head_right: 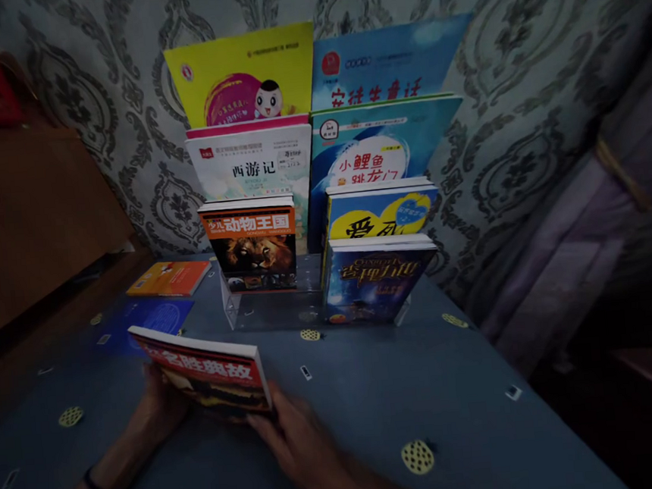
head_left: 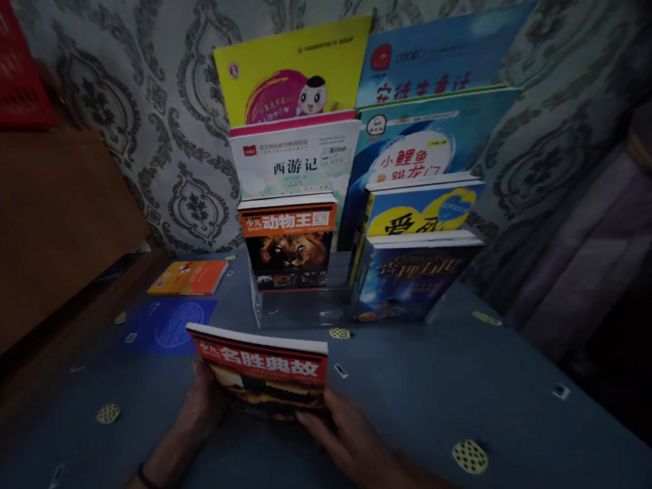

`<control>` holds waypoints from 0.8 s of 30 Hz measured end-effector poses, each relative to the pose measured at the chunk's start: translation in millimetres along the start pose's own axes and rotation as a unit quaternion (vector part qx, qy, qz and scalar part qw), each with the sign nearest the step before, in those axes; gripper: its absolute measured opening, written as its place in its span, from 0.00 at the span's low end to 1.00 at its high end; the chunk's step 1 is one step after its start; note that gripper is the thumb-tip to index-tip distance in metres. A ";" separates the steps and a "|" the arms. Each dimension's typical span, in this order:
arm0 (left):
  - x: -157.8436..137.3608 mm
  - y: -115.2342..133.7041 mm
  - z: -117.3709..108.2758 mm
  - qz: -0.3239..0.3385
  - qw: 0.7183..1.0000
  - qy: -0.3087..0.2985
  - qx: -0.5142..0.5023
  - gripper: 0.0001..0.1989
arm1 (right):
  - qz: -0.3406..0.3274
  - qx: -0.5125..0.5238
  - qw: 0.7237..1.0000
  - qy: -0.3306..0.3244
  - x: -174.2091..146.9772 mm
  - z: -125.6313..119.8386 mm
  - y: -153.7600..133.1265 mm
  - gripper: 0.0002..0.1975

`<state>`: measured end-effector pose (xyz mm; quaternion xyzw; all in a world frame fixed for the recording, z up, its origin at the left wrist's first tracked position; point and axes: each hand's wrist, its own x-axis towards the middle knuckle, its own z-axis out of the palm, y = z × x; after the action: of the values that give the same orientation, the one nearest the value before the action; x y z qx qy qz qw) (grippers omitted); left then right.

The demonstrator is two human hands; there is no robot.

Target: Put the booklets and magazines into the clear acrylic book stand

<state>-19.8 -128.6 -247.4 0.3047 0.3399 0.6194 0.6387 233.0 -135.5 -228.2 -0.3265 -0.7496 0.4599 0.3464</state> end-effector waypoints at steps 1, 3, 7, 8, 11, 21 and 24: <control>0.2 -0.7 -0.1 0.004 1.000 0.003 -0.001 0.43 | -0.002 0.001 1.000 0.002 0.2 -0.5 -1.0 0.19; -0.5 0.9 0.8 0.002 1.000 0.004 0.003 0.42 | -0.009 0.002 1.000 -0.002 0.8 -1.9 -3.1 0.18; -3.4 12.3 9.7 -0.003 0.999 0.026 0.020 0.41 | -0.045 -0.011 0.999 0.002 2.1 -4.8 -4.9 0.18; -3.7 15.3 13.1 0.003 0.999 0.041 0.025 0.40 | -0.049 -0.014 0.999 0.005 2.4 -5.4 -4.7 0.19; -2.2 22.6 24.4 0.017 0.996 0.066 0.049 0.36 | -0.040 -0.027 0.999 0.008 3.8 -8.0 -4.0 0.16; 38.9 72.5 89.2 0.181 0.971 0.023 0.153 0.29 | -0.134 -0.023 0.977 0.163 62.7 -43.1 -31.5 0.13; 60.2 94.7 112.6 0.320 0.921 0.007 0.223 0.27 | -0.175 -0.018 0.960 0.216 90.7 -61.6 -52.8 0.12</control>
<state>16.3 -60.5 -108.4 0.5276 0.3586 0.7006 0.3197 224.9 -52.9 -139.2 -0.2876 -0.7107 0.2972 0.5691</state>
